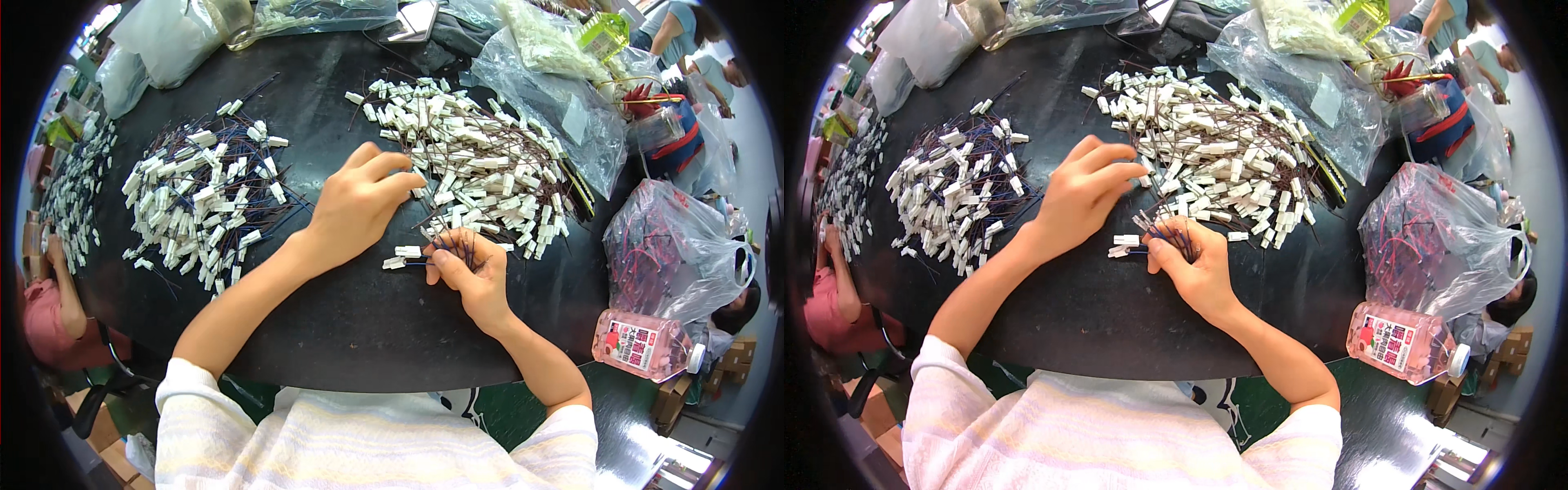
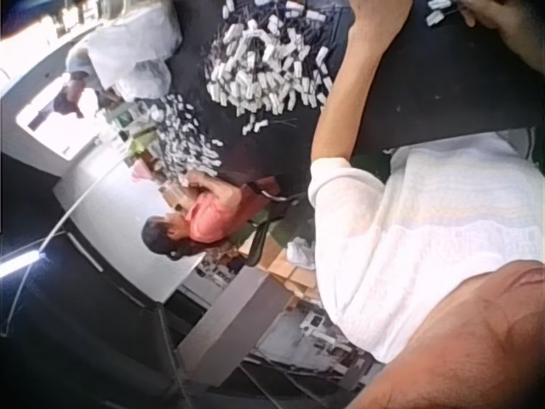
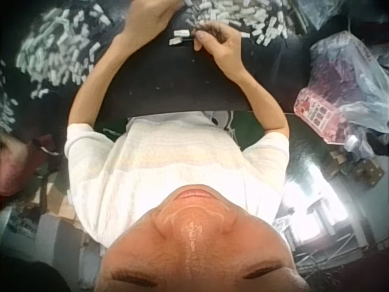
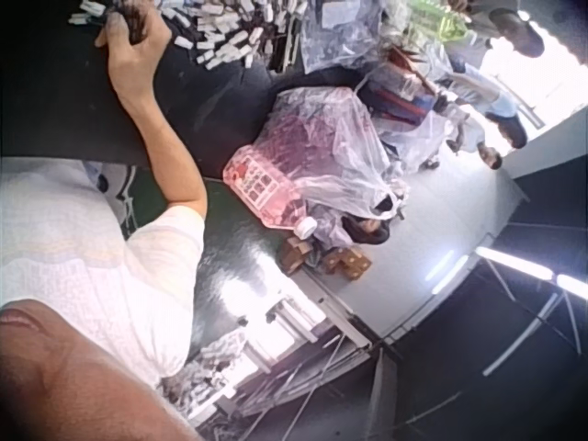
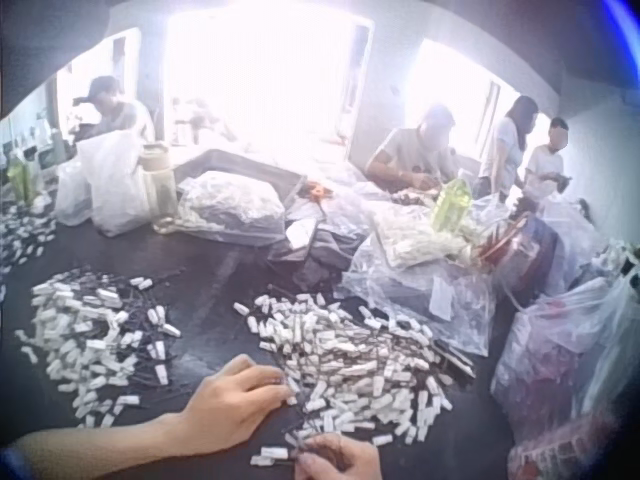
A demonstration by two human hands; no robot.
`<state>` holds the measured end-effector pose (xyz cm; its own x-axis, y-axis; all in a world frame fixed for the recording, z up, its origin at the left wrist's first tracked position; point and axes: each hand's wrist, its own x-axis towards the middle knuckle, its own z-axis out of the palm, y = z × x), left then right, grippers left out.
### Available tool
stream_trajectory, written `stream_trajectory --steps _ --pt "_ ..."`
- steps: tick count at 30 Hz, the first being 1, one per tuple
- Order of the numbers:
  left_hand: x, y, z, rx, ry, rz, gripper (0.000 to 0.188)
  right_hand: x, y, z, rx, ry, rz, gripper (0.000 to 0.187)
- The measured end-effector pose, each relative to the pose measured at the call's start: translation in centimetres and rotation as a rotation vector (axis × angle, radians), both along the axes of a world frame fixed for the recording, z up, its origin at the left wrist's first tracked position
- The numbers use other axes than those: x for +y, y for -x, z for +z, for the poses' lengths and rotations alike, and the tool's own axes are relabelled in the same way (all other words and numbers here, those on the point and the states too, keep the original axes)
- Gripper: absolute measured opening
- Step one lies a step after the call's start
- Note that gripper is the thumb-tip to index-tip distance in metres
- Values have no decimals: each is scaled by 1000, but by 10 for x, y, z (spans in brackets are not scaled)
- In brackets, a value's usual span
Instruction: The person assembles small electrical wire connectors and wire bundles by hand at a workstation.
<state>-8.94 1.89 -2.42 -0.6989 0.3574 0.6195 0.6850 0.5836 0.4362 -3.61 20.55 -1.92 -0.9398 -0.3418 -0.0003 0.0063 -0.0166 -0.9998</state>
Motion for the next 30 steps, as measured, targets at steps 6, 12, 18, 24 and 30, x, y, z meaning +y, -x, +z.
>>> stream_trajectory --steps 6,12,18,24,30 --pt "4 0 3 18 76 -25 13 2 3 1 -189 25 -44 12" --pt "-10 -46 3 -917 -640 17 7 2 8 14 -193 -93 21 6" --pt "-14 -49 11 -1114 -742 -101 16 3 6 2 -115 -107 32 7" --pt "-15 -51 10 -1112 -784 -118 16 1 5 2 -168 -67 25 7" --pt "-12 -52 7 -1090 -763 -155 16 3 6 1 -115 -88 42 9"
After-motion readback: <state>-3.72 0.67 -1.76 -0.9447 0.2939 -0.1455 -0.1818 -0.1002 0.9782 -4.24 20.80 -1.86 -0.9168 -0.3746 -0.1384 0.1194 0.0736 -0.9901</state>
